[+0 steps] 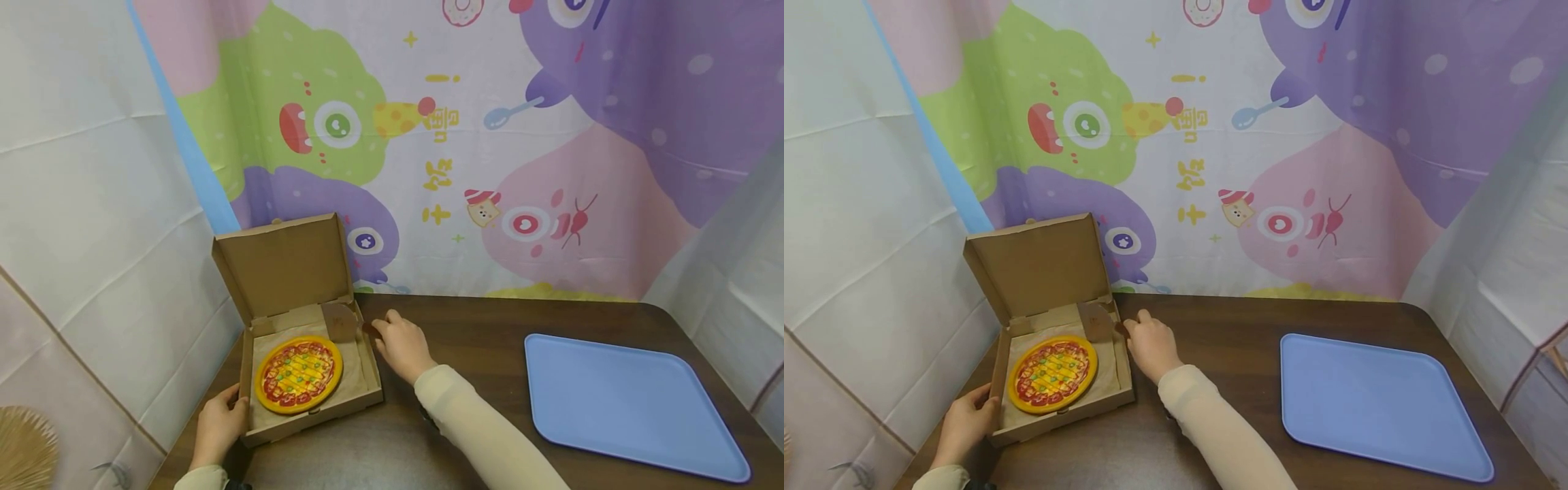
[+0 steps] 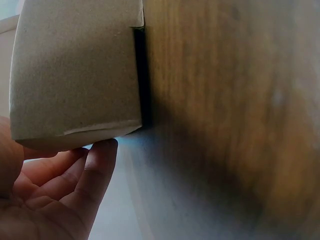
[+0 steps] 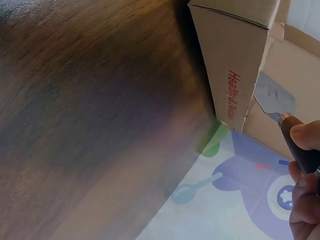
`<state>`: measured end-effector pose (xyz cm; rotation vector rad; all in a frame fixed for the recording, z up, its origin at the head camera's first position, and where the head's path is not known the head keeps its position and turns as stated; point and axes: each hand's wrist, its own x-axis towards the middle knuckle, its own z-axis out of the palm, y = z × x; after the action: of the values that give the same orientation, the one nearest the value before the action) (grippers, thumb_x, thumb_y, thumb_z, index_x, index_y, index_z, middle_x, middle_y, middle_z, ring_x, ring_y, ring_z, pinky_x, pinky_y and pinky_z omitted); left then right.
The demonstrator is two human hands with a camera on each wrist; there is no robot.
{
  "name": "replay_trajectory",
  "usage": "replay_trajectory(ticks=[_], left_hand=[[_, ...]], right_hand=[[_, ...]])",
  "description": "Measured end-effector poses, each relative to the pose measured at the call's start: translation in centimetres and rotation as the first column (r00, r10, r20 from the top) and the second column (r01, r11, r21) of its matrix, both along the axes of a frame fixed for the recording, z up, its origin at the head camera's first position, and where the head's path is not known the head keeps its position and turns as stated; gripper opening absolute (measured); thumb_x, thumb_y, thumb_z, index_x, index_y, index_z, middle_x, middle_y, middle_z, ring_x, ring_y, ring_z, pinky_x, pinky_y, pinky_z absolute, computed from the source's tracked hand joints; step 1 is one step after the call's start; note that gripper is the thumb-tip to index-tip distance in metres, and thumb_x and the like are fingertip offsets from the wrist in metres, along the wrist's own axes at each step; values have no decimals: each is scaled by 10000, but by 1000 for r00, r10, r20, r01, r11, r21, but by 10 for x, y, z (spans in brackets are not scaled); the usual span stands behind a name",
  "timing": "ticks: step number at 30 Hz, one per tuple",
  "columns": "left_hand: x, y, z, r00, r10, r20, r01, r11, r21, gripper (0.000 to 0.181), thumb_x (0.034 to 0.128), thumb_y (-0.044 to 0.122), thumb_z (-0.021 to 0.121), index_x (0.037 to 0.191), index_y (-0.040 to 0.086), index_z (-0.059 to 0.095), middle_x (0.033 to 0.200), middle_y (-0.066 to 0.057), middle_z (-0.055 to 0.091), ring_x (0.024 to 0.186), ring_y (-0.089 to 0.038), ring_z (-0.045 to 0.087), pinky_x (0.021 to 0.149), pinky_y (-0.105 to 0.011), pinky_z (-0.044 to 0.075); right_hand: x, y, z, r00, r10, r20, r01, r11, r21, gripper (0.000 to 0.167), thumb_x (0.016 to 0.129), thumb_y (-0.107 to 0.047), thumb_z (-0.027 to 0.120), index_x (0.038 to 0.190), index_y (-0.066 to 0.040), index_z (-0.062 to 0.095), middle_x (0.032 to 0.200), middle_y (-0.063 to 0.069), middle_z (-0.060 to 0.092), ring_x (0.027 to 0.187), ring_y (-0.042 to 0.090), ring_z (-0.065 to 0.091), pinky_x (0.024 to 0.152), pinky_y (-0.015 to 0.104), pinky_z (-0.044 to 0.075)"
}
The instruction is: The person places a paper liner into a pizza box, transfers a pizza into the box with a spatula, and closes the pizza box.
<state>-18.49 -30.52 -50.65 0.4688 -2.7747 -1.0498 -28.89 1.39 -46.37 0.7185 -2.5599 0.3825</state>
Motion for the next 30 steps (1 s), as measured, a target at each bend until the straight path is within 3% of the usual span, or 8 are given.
replay_trajectory(ticks=[7, 15, 22, 30], left_hand=[[0, 1, -1, 1000, 6, -1, -6, 1000, 3, 461, 959, 129, 485, 1342, -128, 503, 1224, -330, 615, 1074, -454, 621, 888, -554, 500], [0, 0, -1, 1000, 5, -12, -5, 1000, 3, 457, 960, 122, 491, 1343, -127, 503, 1226, -329, 614, 1057, -438, 633, 880, -540, 508], [0, 0, 0, 1000, 1, -16, -1, 1000, 5, 459, 957, 124, 486, 1339, -130, 505, 1222, -332, 614, 1048, -439, 633, 871, -541, 510], [1, 0, -1, 1000, 2, -7, -2, 1000, 6, 472, 954, 129, 470, 1346, -133, 495, 1226, -334, 611, 1057, -443, 626, 880, -551, 501]], right_hand=[[-1, 6, 5, 993, -8, 119, 19, 996, -90, 303, 863, -208, 747, 1143, -93, 720, 912, 56, 621, 661, 184, 630, 610, 325, 547], [0, 19, 19, 954, 9, 300, 49, 981, -186, 269, 886, -252, 711, 1095, -86, 741, 883, 56, 659, 679, 139, 570, 602, 283, 497], [0, 38, 30, 932, 65, 358, 47, 955, -293, 200, 862, -204, 712, 1009, -77, 762, 901, 71, 696, 707, 152, 576, 640, 300, 495], [0, 73, 37, 935, 48, 351, 81, 936, -343, 216, 823, -183, 752, 1004, -67, 769, 925, 78, 723, 786, 176, 634, 712, 328, 527]])
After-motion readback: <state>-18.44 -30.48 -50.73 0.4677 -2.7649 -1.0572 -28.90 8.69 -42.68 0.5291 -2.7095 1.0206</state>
